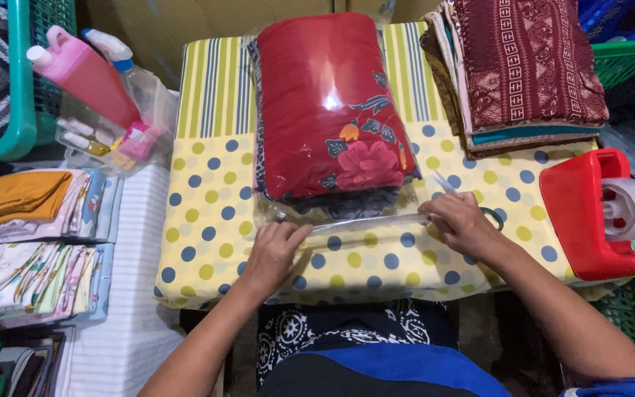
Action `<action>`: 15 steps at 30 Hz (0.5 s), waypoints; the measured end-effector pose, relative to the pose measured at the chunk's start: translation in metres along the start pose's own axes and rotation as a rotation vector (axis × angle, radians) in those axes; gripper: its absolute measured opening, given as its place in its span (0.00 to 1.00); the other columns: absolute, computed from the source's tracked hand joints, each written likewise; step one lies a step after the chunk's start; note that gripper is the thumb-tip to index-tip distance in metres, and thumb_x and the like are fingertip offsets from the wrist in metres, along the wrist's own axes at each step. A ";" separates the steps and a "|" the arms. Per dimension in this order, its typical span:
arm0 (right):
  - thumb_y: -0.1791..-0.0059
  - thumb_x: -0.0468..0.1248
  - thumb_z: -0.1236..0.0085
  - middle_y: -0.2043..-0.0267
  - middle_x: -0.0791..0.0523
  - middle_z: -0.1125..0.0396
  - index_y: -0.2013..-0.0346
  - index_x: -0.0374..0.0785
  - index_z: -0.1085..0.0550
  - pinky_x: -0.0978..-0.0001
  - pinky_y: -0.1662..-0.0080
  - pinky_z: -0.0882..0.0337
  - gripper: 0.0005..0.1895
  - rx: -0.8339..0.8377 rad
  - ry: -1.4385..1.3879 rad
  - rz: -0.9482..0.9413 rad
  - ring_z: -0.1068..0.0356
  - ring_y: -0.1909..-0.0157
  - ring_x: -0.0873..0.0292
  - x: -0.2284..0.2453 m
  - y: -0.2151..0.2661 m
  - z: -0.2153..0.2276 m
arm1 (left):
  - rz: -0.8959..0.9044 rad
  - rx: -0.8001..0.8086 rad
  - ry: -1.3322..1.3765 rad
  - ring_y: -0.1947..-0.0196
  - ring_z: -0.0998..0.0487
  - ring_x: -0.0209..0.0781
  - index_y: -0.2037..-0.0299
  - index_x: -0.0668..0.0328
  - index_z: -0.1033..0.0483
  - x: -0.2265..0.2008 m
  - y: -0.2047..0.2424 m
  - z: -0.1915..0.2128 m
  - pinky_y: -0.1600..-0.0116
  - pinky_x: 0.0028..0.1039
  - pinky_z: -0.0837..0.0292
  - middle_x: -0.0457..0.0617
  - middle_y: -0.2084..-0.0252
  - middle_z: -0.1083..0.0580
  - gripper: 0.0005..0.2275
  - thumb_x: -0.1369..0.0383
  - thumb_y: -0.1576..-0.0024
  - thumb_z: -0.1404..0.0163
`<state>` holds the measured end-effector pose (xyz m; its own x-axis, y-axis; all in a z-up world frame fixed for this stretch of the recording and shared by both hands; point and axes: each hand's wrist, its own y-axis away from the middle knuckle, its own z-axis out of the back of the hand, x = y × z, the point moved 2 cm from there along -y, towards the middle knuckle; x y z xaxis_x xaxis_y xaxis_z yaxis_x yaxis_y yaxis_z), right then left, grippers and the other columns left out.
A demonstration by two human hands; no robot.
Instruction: The person wraps a folded red textile in a clear plastic bag on a polka-dotted table. They smooth the plastic, fold the edges, and seal the package using a tape dispenser. Scissors and a ruler are visible on the table but not used.
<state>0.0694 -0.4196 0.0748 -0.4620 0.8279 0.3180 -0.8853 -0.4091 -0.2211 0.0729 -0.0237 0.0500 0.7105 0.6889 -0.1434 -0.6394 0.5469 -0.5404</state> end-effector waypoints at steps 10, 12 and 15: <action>0.46 0.39 0.50 0.62 0.65 0.36 0.59 0.58 0.30 0.65 0.51 0.38 0.05 0.047 -0.063 -0.053 0.30 0.57 0.60 -0.017 -0.002 -0.022 | -0.073 -0.047 -0.133 0.69 0.32 0.47 0.45 0.44 0.26 0.011 0.001 -0.021 0.65 0.35 0.37 0.49 0.58 0.33 0.18 0.69 0.47 0.48; 0.46 0.42 0.49 0.63 0.64 0.38 0.60 0.58 0.29 0.68 0.51 0.39 0.03 0.013 -0.108 -0.041 0.31 0.58 0.61 -0.022 -0.005 -0.026 | -0.121 -0.006 -0.168 0.67 0.32 0.47 0.45 0.45 0.26 0.014 0.002 -0.019 0.66 0.35 0.36 0.48 0.59 0.33 0.20 0.69 0.50 0.47; 0.46 0.45 0.47 0.61 0.63 0.38 0.58 0.58 0.28 0.66 0.51 0.38 0.03 0.024 -0.092 -0.039 0.31 0.56 0.60 -0.028 -0.002 -0.031 | -0.143 -0.042 -0.200 0.59 0.29 0.49 0.46 0.46 0.25 0.017 0.004 -0.026 0.61 0.36 0.34 0.49 0.60 0.33 0.18 0.67 0.49 0.47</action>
<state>0.0862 -0.4305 0.0380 -0.4294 0.8051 0.4091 -0.9031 -0.3876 -0.1850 0.0903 -0.0218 0.0237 0.7182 0.6883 0.1016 -0.5206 0.6285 -0.5779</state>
